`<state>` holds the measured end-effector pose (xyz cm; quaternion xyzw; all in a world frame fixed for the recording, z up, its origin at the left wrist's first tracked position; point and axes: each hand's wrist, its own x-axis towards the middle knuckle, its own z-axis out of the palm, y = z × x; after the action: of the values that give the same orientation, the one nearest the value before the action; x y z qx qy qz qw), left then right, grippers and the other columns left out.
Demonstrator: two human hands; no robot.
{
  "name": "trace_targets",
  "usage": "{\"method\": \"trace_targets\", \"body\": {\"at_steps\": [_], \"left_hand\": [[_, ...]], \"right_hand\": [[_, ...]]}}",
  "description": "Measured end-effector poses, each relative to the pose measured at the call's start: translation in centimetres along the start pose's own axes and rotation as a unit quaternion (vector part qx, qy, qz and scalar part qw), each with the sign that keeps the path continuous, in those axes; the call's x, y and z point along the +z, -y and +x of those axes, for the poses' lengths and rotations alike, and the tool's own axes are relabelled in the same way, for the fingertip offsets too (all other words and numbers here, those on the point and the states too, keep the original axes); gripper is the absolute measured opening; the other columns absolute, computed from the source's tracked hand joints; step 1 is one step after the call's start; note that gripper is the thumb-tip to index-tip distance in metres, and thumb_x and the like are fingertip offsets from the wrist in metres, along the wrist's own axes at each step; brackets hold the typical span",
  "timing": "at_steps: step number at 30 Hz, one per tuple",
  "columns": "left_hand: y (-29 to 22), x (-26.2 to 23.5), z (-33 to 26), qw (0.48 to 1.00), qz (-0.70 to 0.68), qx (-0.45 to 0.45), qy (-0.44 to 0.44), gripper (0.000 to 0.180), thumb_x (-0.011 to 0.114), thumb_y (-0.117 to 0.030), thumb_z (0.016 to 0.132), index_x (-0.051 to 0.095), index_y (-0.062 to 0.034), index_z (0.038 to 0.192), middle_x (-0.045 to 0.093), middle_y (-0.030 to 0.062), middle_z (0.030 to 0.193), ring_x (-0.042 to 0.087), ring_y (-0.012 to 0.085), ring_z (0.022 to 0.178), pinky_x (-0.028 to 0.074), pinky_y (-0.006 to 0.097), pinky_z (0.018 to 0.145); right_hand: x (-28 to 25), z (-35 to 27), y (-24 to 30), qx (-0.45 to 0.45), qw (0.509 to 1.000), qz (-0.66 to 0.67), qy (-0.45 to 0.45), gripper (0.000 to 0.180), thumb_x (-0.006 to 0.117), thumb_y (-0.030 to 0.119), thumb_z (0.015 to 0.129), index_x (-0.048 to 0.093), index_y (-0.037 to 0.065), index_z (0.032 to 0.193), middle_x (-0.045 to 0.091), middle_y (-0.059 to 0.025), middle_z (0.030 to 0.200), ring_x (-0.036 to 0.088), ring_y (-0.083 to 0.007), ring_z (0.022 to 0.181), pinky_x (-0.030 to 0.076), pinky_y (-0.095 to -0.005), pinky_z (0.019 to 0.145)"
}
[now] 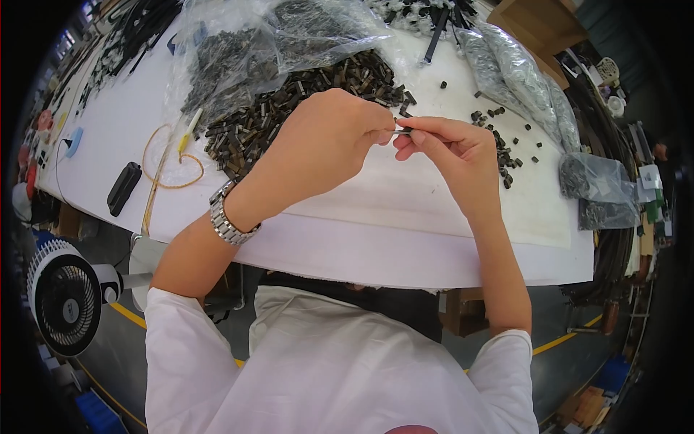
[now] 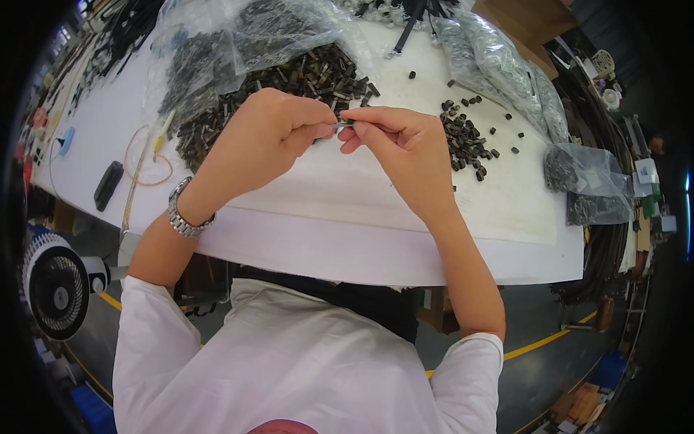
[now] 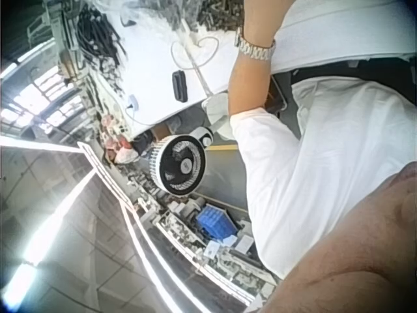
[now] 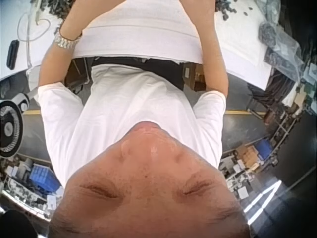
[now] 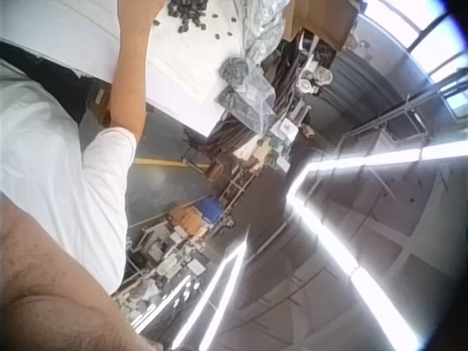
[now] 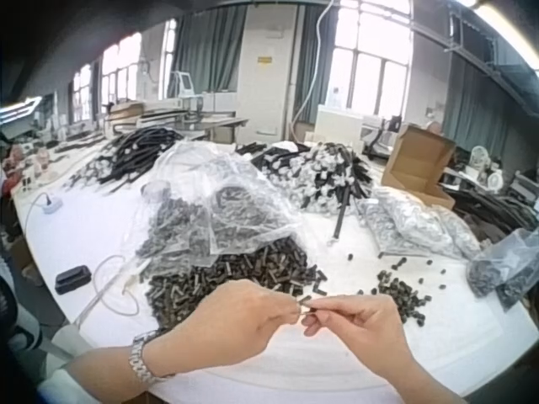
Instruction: Assembling small leather loops with metal pins using tweezers.
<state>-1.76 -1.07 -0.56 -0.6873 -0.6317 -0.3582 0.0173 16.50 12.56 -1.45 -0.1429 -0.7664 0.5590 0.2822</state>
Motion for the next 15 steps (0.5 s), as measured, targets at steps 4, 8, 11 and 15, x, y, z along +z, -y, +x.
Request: {"method": "trace_targets", "body": {"at_steps": [4,8,11,15], "left_hand": [[-0.7,-1.8,0.8,0.949,-0.241,-0.154,0.133,0.015,0.066,-0.008,0.098,0.075,-0.0002,0.089,0.059,0.0015,0.061,0.050,0.0090,0.055,0.040,0.027,0.054],[-0.1,-1.7,0.9,0.922,-0.339,-0.119,0.145,0.016,0.066,-0.010,0.100,0.075,-0.0002,0.091,0.059,-0.0015,0.063,0.047,0.0035,0.054,0.035,0.024,0.049],[-0.4,-2.2,1.0,0.888,-0.391,-0.166,0.174,0.019,0.065,-0.013,0.102,0.074,0.0002,0.092,0.060,-0.0009,0.063,0.043,0.0024,0.050,0.030,0.022,0.046],[0.3,-1.0,0.7,0.789,-0.558,-0.181,0.184,0.024,0.063,-0.018,0.105,0.073,0.0003,0.093,0.060,0.0004,0.063,0.040,0.0011,0.048,0.027,0.020,0.044]], "right_hand": [[-2.4,0.6,-0.3,0.084,0.974,0.165,0.133,0.024,0.064,0.005,0.101,0.075,-0.005,0.121,0.078,-0.0158,0.099,0.078,-0.0218,0.088,0.063,-0.0378,0.091],[-2.6,0.8,-2.6,0.095,0.911,0.348,0.201,0.027,0.063,0.008,0.103,0.072,-0.003,0.126,0.078,-0.0142,0.100,0.077,-0.0214,0.090,0.063,-0.0422,0.095],[-1.5,0.5,-3.0,0.121,0.876,0.428,0.187,0.028,0.063,0.009,0.105,0.069,-0.003,0.129,0.077,-0.0129,0.099,0.076,-0.0205,0.090,0.062,-0.0454,0.098],[-1.6,0.5,-2.2,0.079,0.888,0.417,0.175,0.025,0.065,0.012,0.105,0.069,-0.003,0.125,0.076,-0.0119,0.098,0.075,-0.0197,0.089,0.062,-0.0379,0.091]]}}
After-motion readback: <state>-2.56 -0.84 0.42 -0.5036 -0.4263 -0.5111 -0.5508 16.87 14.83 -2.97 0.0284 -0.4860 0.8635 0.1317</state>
